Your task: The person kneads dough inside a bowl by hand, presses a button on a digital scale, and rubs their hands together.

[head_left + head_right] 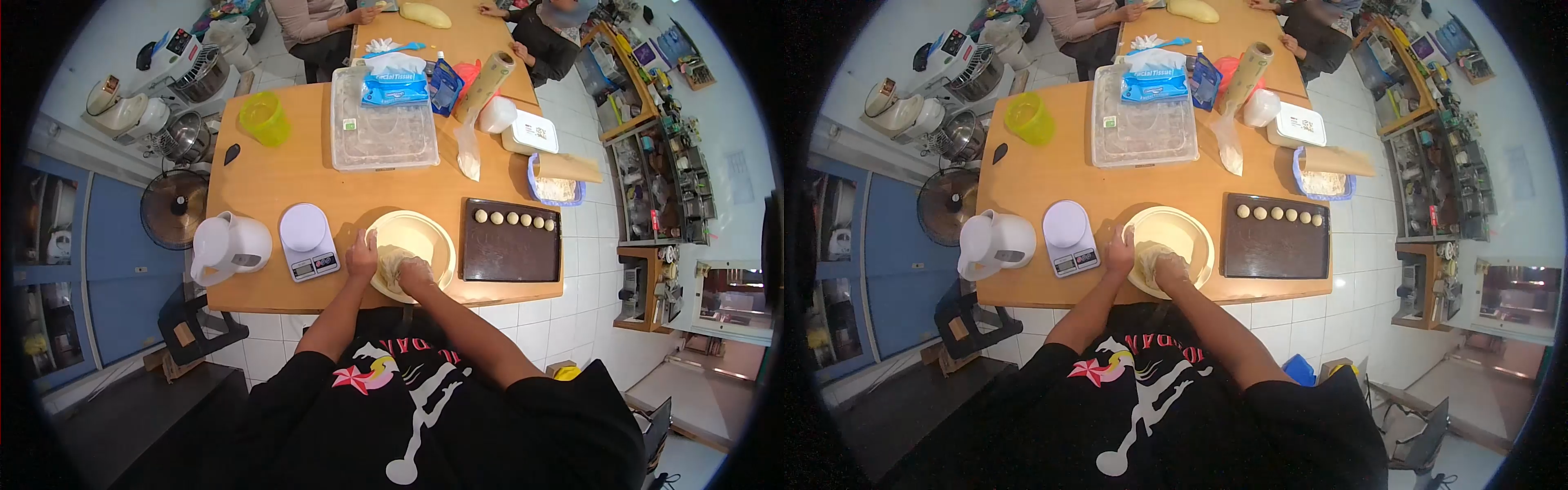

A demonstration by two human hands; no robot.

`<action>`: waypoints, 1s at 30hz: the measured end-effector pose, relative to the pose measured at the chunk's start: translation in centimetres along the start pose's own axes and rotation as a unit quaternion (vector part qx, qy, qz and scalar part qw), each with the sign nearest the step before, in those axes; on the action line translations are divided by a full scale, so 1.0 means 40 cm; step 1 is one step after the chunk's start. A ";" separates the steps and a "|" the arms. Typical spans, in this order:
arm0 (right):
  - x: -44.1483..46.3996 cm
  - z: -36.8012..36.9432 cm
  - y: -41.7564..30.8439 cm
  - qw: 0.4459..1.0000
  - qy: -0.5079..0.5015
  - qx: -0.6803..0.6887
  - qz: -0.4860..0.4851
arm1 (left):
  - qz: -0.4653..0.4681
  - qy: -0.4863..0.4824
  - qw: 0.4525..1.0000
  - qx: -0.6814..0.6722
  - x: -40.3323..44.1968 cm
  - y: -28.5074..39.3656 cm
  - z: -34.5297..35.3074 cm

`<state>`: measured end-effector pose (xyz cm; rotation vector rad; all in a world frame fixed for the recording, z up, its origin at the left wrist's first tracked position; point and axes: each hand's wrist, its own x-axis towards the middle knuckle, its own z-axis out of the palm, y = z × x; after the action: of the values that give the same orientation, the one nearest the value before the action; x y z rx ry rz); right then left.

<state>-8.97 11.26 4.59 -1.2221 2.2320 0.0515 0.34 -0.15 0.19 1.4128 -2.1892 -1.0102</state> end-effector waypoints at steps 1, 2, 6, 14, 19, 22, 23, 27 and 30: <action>0.004 0.013 -0.001 1.000 0.010 0.006 0.004 | -0.004 0.000 1.000 0.002 -0.002 0.003 -0.001; 0.007 0.023 0.000 1.000 0.021 0.011 0.009 | -0.008 0.000 1.000 0.004 0.000 0.008 -0.002; 0.011 0.033 -0.005 0.997 0.075 0.026 -0.008 | 0.011 0.001 1.000 0.012 0.006 -0.009 0.007; -0.019 0.061 0.009 0.993 0.059 0.101 -0.015 | -0.016 -0.020 0.999 0.041 0.006 -0.011 0.012; -0.094 0.000 0.028 0.996 0.009 0.083 -0.022 | -0.014 -0.021 0.999 0.035 0.004 -0.004 0.003; -0.085 0.045 0.014 0.999 -0.012 0.040 0.028 | -0.004 -0.007 0.999 0.041 0.003 -0.008 0.012; -0.097 0.005 -0.013 0.998 -0.019 0.052 0.034 | -0.002 -0.002 0.999 0.044 0.001 -0.008 0.010; -0.049 -0.003 -0.038 0.999 -0.050 -0.006 -0.003 | -0.002 -0.015 0.999 0.045 0.003 0.001 0.005; 0.002 -0.007 -0.049 0.996 -0.087 -0.007 0.020 | 0.018 -0.006 1.000 0.018 0.003 -0.015 0.008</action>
<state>-7.63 9.97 5.25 -1.1361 2.1081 0.1815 0.48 -0.28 -0.46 1.3816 -2.2441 -0.9727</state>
